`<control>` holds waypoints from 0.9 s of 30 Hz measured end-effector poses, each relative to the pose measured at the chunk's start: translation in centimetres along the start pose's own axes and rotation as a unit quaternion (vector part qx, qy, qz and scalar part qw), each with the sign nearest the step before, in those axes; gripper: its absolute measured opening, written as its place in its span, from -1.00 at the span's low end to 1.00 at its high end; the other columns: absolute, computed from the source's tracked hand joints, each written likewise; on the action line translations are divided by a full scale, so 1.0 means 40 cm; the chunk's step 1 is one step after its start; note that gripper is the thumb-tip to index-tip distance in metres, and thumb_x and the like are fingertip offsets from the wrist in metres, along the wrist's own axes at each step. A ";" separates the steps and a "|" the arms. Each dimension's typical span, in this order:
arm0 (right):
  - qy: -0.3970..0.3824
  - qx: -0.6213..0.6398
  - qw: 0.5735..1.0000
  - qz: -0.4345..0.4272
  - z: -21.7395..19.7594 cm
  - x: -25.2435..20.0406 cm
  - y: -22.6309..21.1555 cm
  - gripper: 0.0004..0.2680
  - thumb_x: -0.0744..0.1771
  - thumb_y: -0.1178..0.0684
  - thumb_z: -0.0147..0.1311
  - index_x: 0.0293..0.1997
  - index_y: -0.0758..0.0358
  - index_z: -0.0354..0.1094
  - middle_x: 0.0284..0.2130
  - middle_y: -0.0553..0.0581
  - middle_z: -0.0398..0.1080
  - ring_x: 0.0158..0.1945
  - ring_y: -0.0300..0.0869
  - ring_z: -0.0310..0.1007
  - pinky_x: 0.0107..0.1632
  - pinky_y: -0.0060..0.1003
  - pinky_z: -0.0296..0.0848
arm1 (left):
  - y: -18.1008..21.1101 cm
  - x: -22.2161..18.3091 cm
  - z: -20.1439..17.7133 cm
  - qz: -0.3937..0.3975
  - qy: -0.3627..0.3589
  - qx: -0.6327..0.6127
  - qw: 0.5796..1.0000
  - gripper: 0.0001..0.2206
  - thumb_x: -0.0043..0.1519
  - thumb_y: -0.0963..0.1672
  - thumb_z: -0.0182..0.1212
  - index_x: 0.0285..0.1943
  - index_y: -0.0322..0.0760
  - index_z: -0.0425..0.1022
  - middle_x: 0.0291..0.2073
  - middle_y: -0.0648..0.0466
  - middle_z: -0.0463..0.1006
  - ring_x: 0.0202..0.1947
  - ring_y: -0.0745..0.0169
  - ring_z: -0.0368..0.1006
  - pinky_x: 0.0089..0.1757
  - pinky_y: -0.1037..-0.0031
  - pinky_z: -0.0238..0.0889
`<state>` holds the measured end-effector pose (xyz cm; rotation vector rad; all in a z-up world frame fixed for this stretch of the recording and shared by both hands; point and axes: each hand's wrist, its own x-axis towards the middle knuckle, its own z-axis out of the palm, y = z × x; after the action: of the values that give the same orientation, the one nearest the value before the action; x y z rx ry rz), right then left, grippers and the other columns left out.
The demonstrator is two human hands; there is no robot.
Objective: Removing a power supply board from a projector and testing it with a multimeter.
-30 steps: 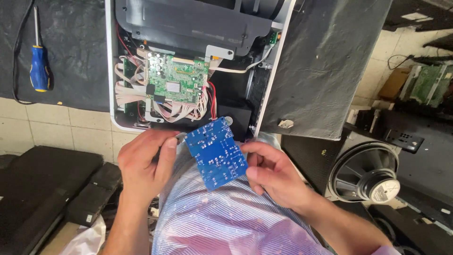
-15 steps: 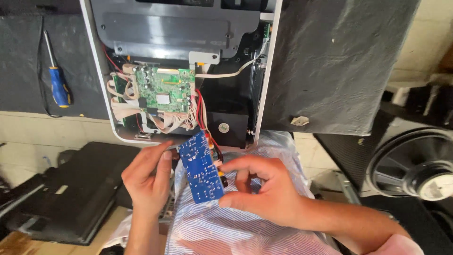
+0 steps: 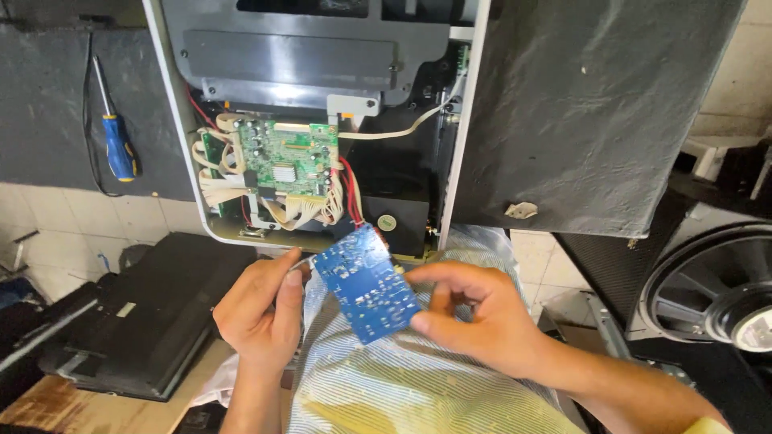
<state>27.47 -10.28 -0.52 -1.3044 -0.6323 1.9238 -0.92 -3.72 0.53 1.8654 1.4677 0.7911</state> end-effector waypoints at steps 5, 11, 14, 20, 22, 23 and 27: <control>0.008 -0.016 0.999 0.048 -0.024 -0.003 0.008 -0.68 0.35 0.06 0.32 0.26 0.24 0.59 -0.53 -0.05 0.40 -0.45 -0.37 0.30 -0.33 -0.42 0.32 | 0.019 0.006 0.000 0.019 -0.007 -0.027 0.999 -0.82 0.42 -0.22 0.24 0.07 -0.56 0.63 -0.30 -0.24 0.70 -0.40 -0.01 0.64 -0.27 0.37 0.51; 0.005 -0.011 1.000 0.006 -0.026 0.000 0.016 -0.69 0.38 0.03 0.29 0.27 0.24 0.53 -0.50 -0.05 0.41 -0.43 -0.37 0.34 -0.30 -0.40 0.35 | 0.019 0.014 -0.004 0.023 -0.009 -0.014 1.000 -0.81 0.38 -0.20 0.30 0.05 -0.55 0.65 -0.24 -0.22 0.72 -0.37 -0.02 0.64 -0.27 0.37 0.50; 0.007 -0.027 1.000 0.004 -0.029 -0.003 0.020 -0.70 0.38 0.02 0.28 0.26 0.22 0.52 -0.51 -0.03 0.41 -0.43 -0.36 0.39 -0.25 -0.39 0.40 | 0.012 0.010 -0.004 0.033 -0.006 -0.013 0.999 -0.79 0.39 -0.18 0.32 0.09 -0.51 0.64 -0.26 -0.19 0.72 -0.38 0.01 0.63 -0.29 0.38 0.49; 0.036 -0.064 0.997 -0.022 -0.044 -0.003 0.031 -0.67 0.38 -0.03 0.27 0.28 0.24 0.49 -0.44 -0.02 0.45 -0.39 -0.35 0.43 -0.20 -0.39 0.41 | 0.015 0.013 -0.014 0.047 -0.009 -0.024 0.999 -0.74 0.40 -0.13 0.35 0.21 -0.38 0.61 -0.29 -0.08 0.72 -0.38 0.13 0.62 -0.28 0.42 0.48; 0.046 -0.086 0.994 -0.045 -0.049 0.000 0.023 -0.67 0.39 -0.03 0.25 0.29 0.26 0.49 -0.46 -0.01 0.47 -0.37 -0.35 0.43 -0.17 -0.39 0.40 | 0.026 0.022 -0.020 0.047 -0.009 -0.025 0.999 -0.73 0.40 -0.12 0.36 0.21 -0.37 0.62 -0.28 -0.07 0.72 -0.36 0.13 0.64 -0.28 0.40 0.49; 0.067 -0.140 0.986 -0.057 -0.052 0.002 0.018 -0.70 0.39 -0.03 0.24 0.27 0.20 0.50 -0.46 -0.02 0.48 -0.42 -0.35 0.45 -0.19 -0.39 0.41 | 0.032 0.028 -0.021 0.068 -0.013 -0.033 0.997 -0.71 0.37 -0.14 0.40 0.21 -0.39 0.60 -0.28 -0.08 0.72 -0.37 0.11 0.65 -0.28 0.39 0.52; 0.110 -0.224 0.964 -0.096 -0.060 0.009 -0.015 -0.76 0.40 0.05 0.20 0.22 0.12 0.53 -0.49 -0.09 0.46 -0.43 -0.39 0.25 -0.27 -0.42 0.26 | 0.067 0.040 -0.029 0.078 -0.023 -0.021 0.996 -0.73 0.32 -0.12 0.44 0.10 -0.43 0.65 -0.31 -0.06 0.73 -0.36 0.09 0.68 -0.28 0.38 0.54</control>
<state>29.78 -9.62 -1.19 -1.6365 -1.0785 1.4990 0.12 -2.50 3.44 1.9720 1.2793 0.8388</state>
